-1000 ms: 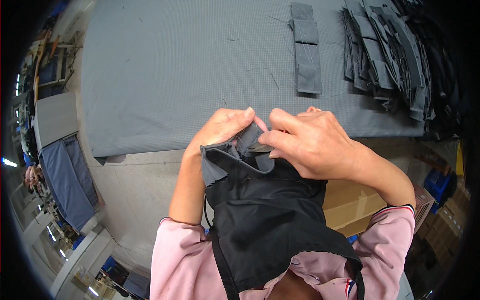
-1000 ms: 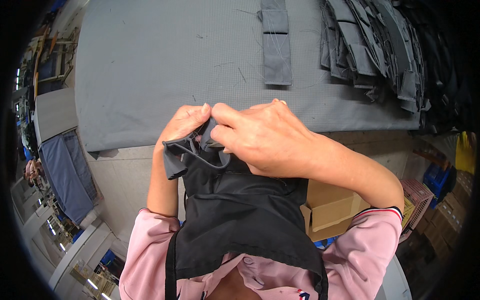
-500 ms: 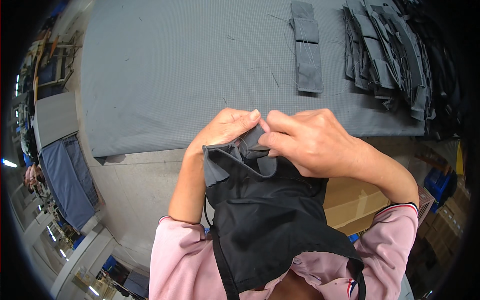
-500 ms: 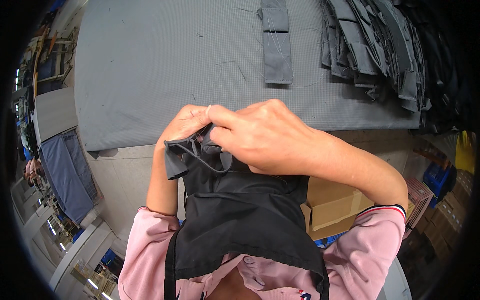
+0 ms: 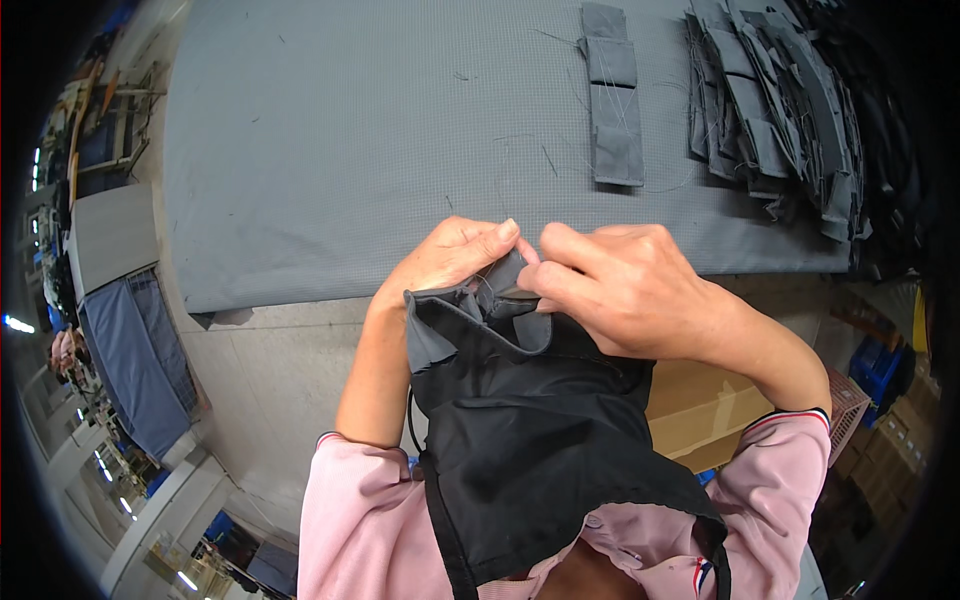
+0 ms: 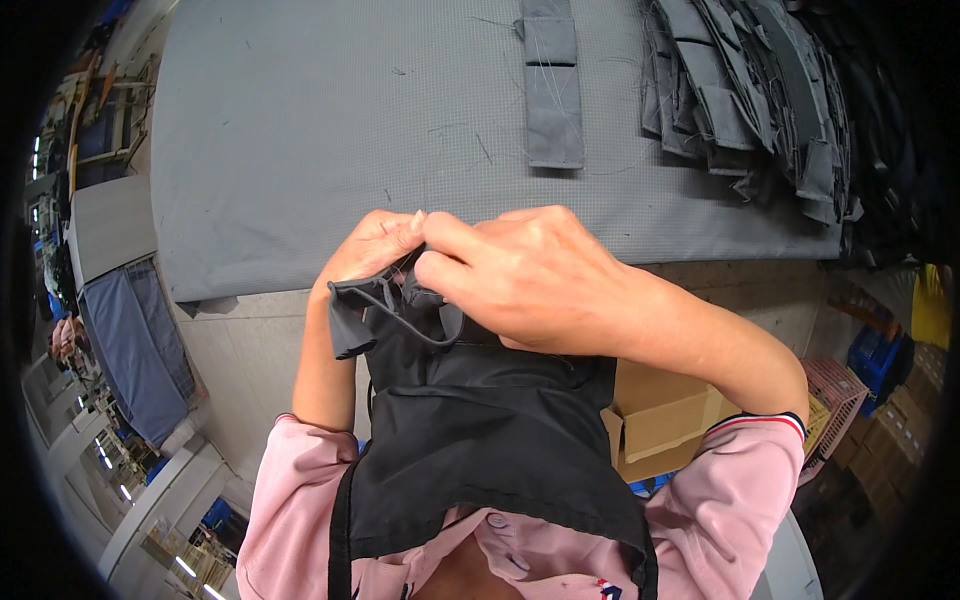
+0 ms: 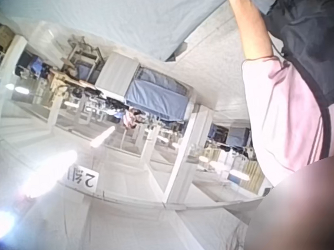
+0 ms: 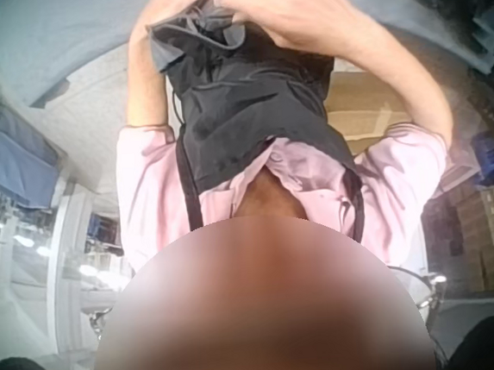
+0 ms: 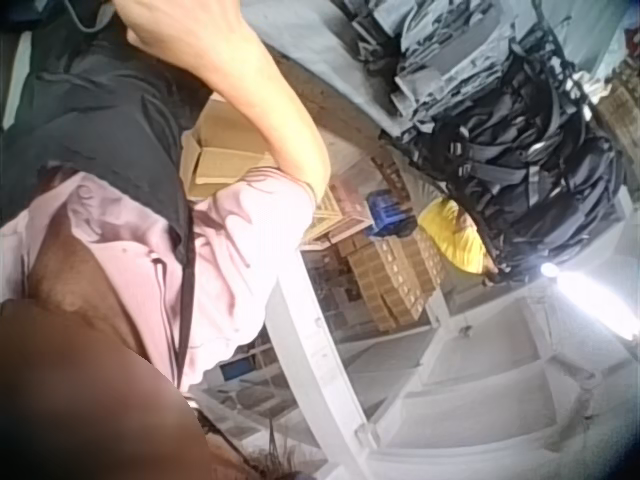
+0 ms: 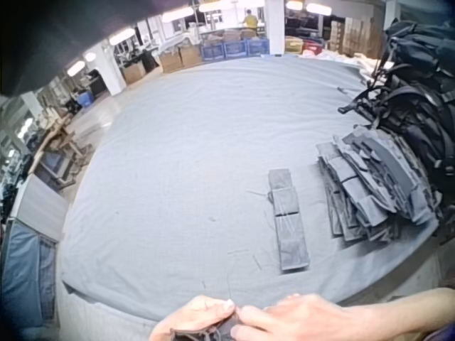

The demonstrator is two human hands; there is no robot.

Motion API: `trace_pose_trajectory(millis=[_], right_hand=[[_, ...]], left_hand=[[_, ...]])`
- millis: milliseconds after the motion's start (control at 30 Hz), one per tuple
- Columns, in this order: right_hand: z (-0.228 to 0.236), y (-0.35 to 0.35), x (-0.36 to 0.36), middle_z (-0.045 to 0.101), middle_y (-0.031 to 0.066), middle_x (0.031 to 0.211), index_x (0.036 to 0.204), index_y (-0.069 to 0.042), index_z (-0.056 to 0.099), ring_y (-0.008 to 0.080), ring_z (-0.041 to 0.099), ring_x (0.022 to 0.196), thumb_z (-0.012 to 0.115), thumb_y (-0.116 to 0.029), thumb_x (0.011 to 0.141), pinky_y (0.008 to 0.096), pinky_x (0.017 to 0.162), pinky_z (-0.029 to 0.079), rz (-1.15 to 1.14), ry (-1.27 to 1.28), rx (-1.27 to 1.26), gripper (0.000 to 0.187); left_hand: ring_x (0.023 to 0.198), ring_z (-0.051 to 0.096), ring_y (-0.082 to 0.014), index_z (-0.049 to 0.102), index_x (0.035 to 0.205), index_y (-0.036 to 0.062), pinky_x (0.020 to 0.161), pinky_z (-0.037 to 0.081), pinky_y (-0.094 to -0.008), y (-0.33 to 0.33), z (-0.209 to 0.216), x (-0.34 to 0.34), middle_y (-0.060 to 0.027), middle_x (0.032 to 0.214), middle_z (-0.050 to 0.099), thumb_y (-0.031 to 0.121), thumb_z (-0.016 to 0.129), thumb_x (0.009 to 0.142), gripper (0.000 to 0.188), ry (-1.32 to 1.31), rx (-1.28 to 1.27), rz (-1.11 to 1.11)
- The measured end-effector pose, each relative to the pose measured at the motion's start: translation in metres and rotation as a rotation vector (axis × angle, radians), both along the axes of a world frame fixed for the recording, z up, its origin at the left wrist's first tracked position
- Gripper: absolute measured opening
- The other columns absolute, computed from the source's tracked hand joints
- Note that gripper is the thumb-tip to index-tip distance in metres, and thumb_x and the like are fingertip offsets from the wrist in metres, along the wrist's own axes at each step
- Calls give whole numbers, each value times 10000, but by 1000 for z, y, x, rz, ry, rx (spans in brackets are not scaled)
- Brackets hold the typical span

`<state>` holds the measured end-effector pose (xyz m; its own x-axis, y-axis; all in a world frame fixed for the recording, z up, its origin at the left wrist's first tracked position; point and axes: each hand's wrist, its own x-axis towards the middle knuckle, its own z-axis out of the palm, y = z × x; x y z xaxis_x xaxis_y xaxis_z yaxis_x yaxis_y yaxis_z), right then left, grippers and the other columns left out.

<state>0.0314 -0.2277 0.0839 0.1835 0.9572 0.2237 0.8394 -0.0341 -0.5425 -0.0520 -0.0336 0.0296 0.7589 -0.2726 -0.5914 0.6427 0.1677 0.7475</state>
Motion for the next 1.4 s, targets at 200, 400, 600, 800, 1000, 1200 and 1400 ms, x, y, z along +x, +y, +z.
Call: trace_pose_trajectory(millis=[200,400,600,800,1000,1200,1400], right_hand=[[2,0,-1,506,92,859,803,-37,496,211,583,572,586,-11,656,326,472,451,-14,2,-33,174],[2,-1,-3,556,49,805,979,-57,614,254,580,623,709,7,604,335,498,440,-306,361,85,392],[-13,-6,-8,590,54,725,830,-78,614,280,597,662,608,34,608,390,508,434,-161,284,-163,249],[-8,-42,11,640,63,695,827,7,629,78,598,652,593,42,757,240,580,462,-276,1108,-32,86],[-30,-20,-20,591,83,674,864,-56,630,271,579,552,631,-23,707,345,485,443,-461,340,104,160],[-43,-17,5,619,141,751,864,12,608,263,620,650,551,27,806,305,571,482,-514,304,130,82],[-45,-4,-3,633,85,764,914,0,653,144,606,629,584,37,820,240,538,446,-574,538,294,122]], left_hand=[[539,453,-44,685,897,53,477,354,-205,-1,3,4,23,660,579,433,497,932,425,7,21,-18],[595,484,-58,685,933,52,540,386,-203,-5,0,1,9,708,603,456,458,943,464,-43,-10,88],[629,451,-53,664,1000,7,565,388,-210,-12,8,10,5,761,606,402,462,952,446,-123,73,-17],[689,479,-44,641,1016,4,612,412,-213,-14,5,2,35,743,557,317,501,952,348,-225,133,107],[1006,481,-115,523,1181,7,852,415,-257,-28,19,9,-51,1100,537,44,576,821,366,-395,157,294],[1148,427,-205,328,1325,2,949,389,-318,-36,11,-2,-109,1298,386,25,555,736,632,-162,52,332],[1150,418,-175,253,1341,-59,972,354,-292,-50,5,-10,-128,1264,388,-22,594,704,724,-160,-102,456]])
